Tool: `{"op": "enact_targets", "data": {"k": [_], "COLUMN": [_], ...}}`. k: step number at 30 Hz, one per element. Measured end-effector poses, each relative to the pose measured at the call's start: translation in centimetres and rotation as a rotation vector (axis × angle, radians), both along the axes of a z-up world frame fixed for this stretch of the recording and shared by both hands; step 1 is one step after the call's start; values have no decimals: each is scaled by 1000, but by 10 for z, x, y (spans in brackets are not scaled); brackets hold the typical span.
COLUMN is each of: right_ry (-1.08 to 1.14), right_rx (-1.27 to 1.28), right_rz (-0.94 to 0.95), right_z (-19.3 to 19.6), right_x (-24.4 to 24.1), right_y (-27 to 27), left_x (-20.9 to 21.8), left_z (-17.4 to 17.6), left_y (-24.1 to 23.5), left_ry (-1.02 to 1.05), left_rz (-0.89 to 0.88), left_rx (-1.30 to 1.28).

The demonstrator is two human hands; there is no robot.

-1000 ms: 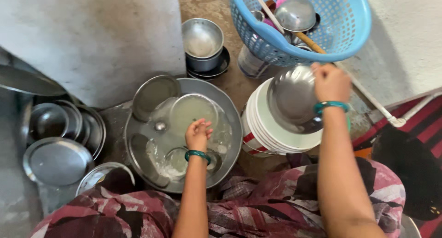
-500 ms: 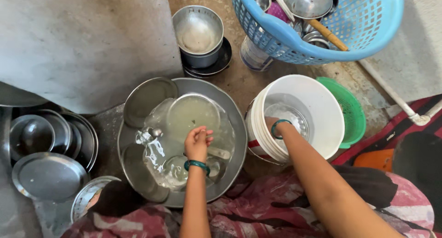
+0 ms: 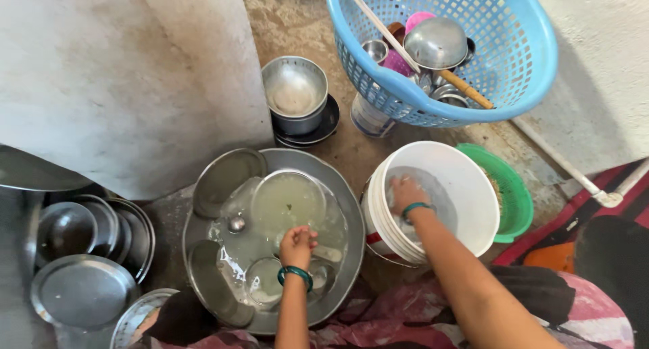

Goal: The person washes various metal kitchen utensils, including bowls, cups, and a ladle, using a sponge and water from a bucket. They rinse each item and place it into a blue basket.

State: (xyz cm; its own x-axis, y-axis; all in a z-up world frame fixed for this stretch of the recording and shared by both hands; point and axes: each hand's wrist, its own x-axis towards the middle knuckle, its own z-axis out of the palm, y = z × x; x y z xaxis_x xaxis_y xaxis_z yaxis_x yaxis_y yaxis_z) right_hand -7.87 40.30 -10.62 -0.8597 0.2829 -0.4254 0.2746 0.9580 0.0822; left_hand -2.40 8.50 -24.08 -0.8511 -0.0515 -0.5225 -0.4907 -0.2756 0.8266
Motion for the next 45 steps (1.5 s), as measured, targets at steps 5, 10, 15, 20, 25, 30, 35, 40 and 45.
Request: {"op": "enact_targets", "data": {"k": [5, 10, 15, 20, 25, 30, 35, 40, 45], "right_ry": [-112, -382, -299, -83, 85, 688, 1416, 1540, 1505], "right_rx": [12, -131, -112, -103, -217, -96, 130, 335, -87], "right_rz": [-213, -459, -498, -532, -498, -548, -311, -27, 131], "right_z": [7, -35, -61, -34, 56, 211, 307, 349, 330], "right_x": [11, 32, 29, 13, 0, 74, 92, -29, -52], "right_y": [49, 86, 104, 129, 146, 207, 255, 243, 196], "left_x": [17, 22, 22, 10, 10, 7, 14, 1, 16], "left_z": [3, 10, -7, -27, -35, -34, -32, -27, -27], "left_y": [-15, -30, -36, -19, 0, 10, -1, -14, -27], "left_ry": [28, -68, -104, -58, -93, -91, -42, -114, -82], "left_rz": [26, 0, 32, -14, -45, -69, -43, -44, 19], "left_rx": [-22, -81, -39, -65, -38, -48, -28, -100, -51]}}
